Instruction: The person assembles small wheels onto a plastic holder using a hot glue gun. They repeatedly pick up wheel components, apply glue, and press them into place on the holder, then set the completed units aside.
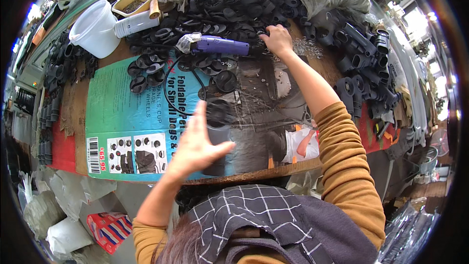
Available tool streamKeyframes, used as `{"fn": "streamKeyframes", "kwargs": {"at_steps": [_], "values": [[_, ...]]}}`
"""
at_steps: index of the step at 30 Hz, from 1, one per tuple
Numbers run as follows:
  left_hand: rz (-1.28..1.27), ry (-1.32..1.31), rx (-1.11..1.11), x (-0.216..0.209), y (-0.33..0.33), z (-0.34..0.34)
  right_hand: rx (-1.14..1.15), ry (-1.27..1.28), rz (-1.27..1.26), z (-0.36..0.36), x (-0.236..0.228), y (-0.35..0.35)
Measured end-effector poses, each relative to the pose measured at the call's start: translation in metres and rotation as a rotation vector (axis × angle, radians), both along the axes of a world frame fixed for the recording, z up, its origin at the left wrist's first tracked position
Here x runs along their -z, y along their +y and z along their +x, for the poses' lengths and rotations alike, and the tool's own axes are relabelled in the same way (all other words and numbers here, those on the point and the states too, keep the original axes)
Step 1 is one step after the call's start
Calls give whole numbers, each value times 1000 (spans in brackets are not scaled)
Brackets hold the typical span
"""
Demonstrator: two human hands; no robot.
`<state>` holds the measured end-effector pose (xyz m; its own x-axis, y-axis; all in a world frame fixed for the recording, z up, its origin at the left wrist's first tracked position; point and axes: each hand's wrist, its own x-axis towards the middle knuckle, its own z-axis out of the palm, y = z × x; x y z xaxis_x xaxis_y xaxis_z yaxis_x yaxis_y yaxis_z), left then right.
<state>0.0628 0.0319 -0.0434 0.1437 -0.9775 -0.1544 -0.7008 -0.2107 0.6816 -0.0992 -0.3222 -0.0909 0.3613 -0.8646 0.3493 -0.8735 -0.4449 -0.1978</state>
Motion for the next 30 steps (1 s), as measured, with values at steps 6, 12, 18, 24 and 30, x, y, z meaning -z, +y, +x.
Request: {"fn": "streamKeyframes", "kwargs": {"at_steps": [6, 12, 18, 24, 30], "values": [[84, 262, 3, 19, -18, -35, -94, -281, 203, -29, 2, -24], [16, 385, -28, 31, -21, -29, 76, -74, 25, -69, 9, -68], [-45, 266, -32, 38, -29, -44, 61, 14, 141, -65, 22, -74], [-107, 183, 64, 43, -47, -55, 2, -128, 121, -94, 14, -62], [-153, 244, 96, 49, -49, -48, 130, 119, 92, -62, 24, -79]]}}
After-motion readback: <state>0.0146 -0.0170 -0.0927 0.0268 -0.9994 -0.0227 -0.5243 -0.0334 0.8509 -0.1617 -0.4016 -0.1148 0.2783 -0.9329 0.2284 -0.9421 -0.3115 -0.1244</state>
